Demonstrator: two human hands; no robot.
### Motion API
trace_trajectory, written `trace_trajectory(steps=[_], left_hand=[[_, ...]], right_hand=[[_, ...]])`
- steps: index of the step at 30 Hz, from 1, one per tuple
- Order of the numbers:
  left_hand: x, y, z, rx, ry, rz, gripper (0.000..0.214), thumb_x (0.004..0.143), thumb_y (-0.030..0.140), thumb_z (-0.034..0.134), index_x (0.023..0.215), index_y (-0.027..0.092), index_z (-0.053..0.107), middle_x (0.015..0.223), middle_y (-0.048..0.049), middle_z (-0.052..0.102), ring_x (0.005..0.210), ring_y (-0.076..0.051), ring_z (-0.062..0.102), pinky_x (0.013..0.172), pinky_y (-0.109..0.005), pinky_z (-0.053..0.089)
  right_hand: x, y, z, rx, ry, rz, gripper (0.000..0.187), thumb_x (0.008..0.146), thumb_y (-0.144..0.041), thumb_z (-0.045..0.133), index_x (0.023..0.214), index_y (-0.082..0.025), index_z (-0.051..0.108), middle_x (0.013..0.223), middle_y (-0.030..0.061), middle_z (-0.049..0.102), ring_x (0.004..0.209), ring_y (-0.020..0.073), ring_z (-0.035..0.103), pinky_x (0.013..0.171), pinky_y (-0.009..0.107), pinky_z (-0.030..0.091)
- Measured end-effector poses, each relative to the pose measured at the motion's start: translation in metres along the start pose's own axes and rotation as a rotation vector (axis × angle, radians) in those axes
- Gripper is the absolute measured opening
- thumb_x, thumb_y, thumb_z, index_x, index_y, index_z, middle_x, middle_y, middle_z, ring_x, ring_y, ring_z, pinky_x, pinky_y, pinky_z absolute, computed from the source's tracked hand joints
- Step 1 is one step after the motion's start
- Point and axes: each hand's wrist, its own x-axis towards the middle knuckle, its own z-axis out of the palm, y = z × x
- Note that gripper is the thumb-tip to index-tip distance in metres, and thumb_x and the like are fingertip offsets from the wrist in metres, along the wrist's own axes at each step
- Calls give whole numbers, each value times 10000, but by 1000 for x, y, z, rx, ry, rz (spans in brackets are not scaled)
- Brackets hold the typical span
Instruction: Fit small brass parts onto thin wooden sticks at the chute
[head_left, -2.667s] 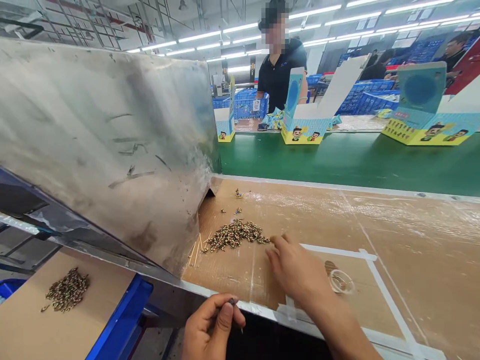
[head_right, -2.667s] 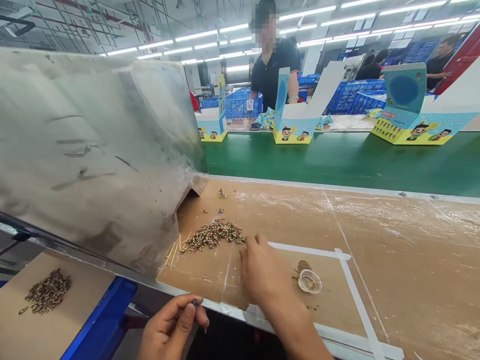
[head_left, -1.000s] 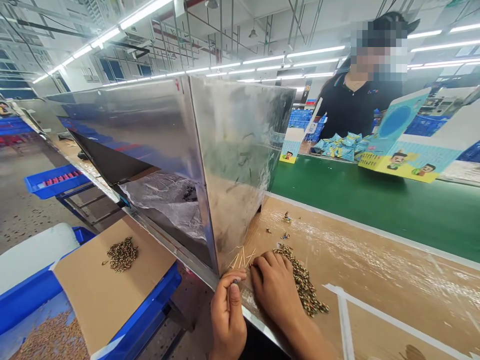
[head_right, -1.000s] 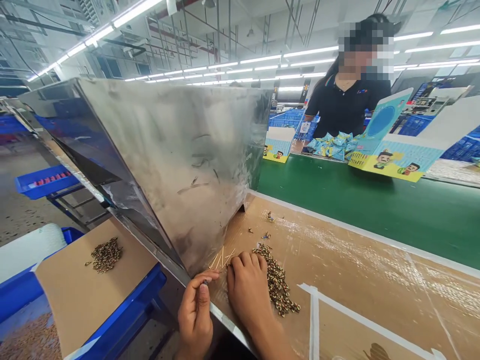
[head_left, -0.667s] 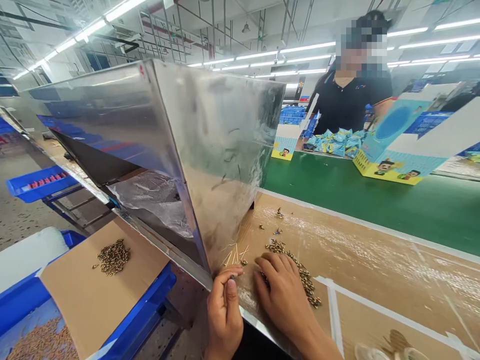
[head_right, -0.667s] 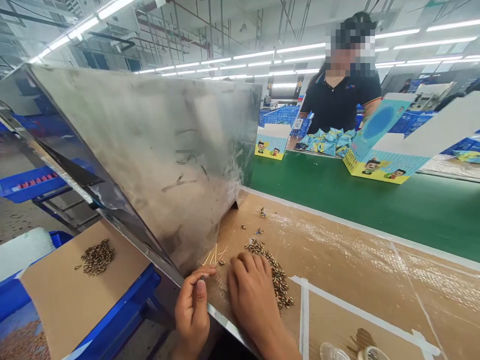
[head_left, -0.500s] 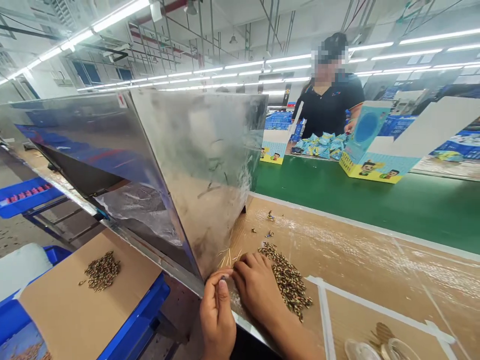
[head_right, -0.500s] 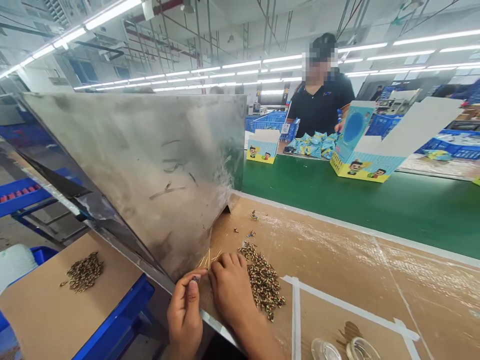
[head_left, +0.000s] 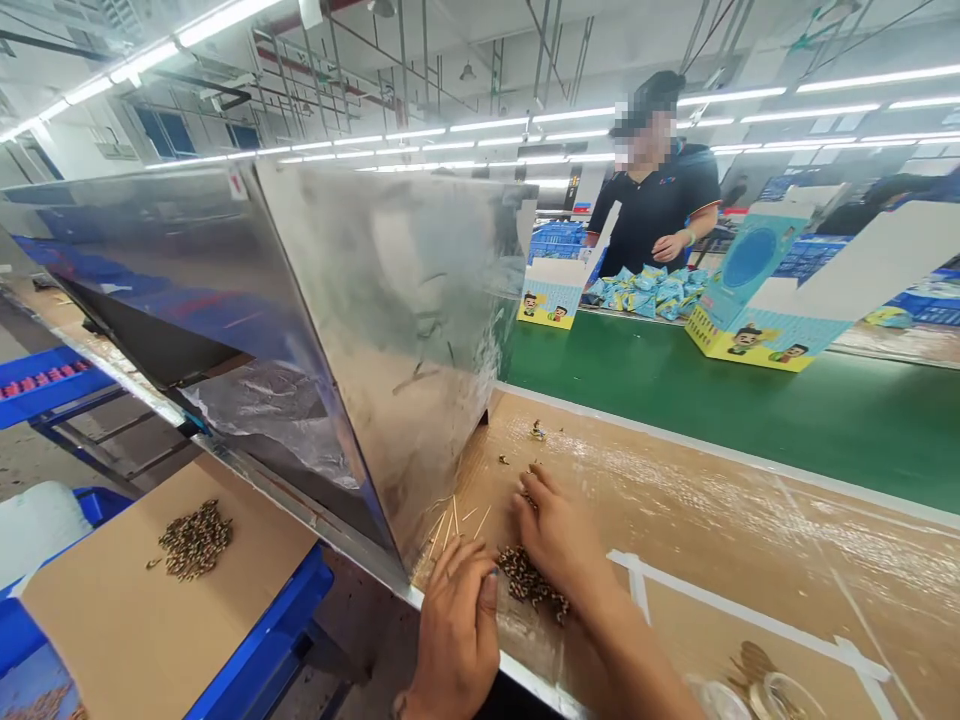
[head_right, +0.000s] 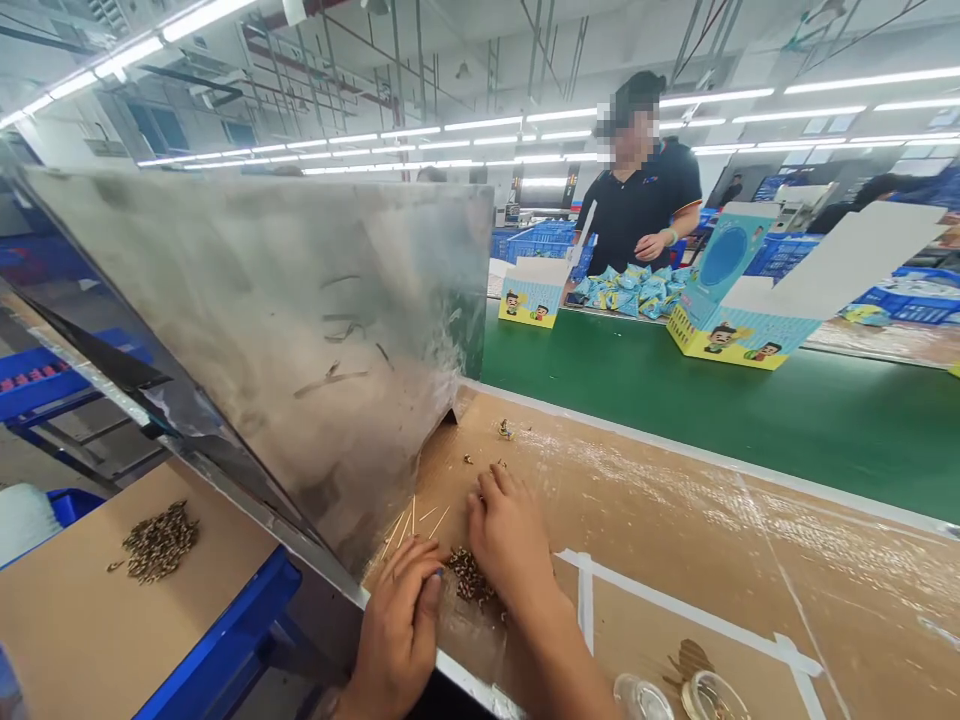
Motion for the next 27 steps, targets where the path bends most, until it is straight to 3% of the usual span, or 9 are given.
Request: trace_trajectory(steps=[3,7,12,15,18,22,25,27], left_hand=[[2,0,2,92,-53,76,240,1050,164,506,1147,256,706,1263,-82,793,1229,-321,731,1158,-638,500],[1,0,2,153,-87,95,251,1065,145,476,1206,257,651,1313,-89,771,1248,-304,727,1144,-652,516],[-1,0,1,149,-116,148,287,1074,158,473,1295,289,600,1233,-63,806,1240,-288,740,1150,-662,513],[-1,-3,1,151,-138,184,328,1075,160,470,1358,293,567,1259,-77,801,1250,-283,737,1161,-654,509],[1,-5,0,170,-139,216,317,1078,165,472,1357,283,563,1280,-91,795,1247,-273,739,1173,-641,506],[3,-8,-4,159,-153,268,269,1083,179,468,1306,269,586,1301,-91,790,1253,-265,738,1159,-589,538],[-1,-8,-8,81,-132,176,223,1090,214,481,1243,294,622,1368,-56,759,1348,-264,675,1170,-556,532],[-11,-8,-9,-31,-81,29,215,1100,251,475,1229,311,636,1403,-30,736,1392,-247,635,1173,-504,529]], right_hand=[[7,-7,7,-34,-83,-21,212,1093,-215,642,1276,-136,716,1468,136,659,1399,310,585,1171,548,472],[-22,-13,4,-68,-201,-56,368,1120,-198,506,1418,-55,668,1576,201,562,1489,366,495,1251,589,383],[-51,-10,-14,-76,-312,-114,462,1129,-245,414,1536,-126,599,1651,93,466,1560,303,393,1310,541,311],[-43,-4,-14,-99,-271,-28,522,1144,-290,364,1588,-58,511,1692,143,368,1591,339,307,1310,593,272],[-33,-3,-7,-98,-240,43,553,1139,-315,383,1554,21,527,1669,224,376,1566,402,341,1283,620,313],[-44,-7,-6,-37,-216,-1,562,1137,-375,389,1533,-22,574,1636,181,452,1545,355,407,1292,565,331],[-71,-6,-11,0,-117,12,619,1150,-448,275,1586,-89,528,1692,112,379,1592,304,321,1323,560,260],[-90,-3,-10,2,-4,120,728,1148,-489,158,1603,-18,474,1717,174,309,1614,353,244,1307,637,240]])
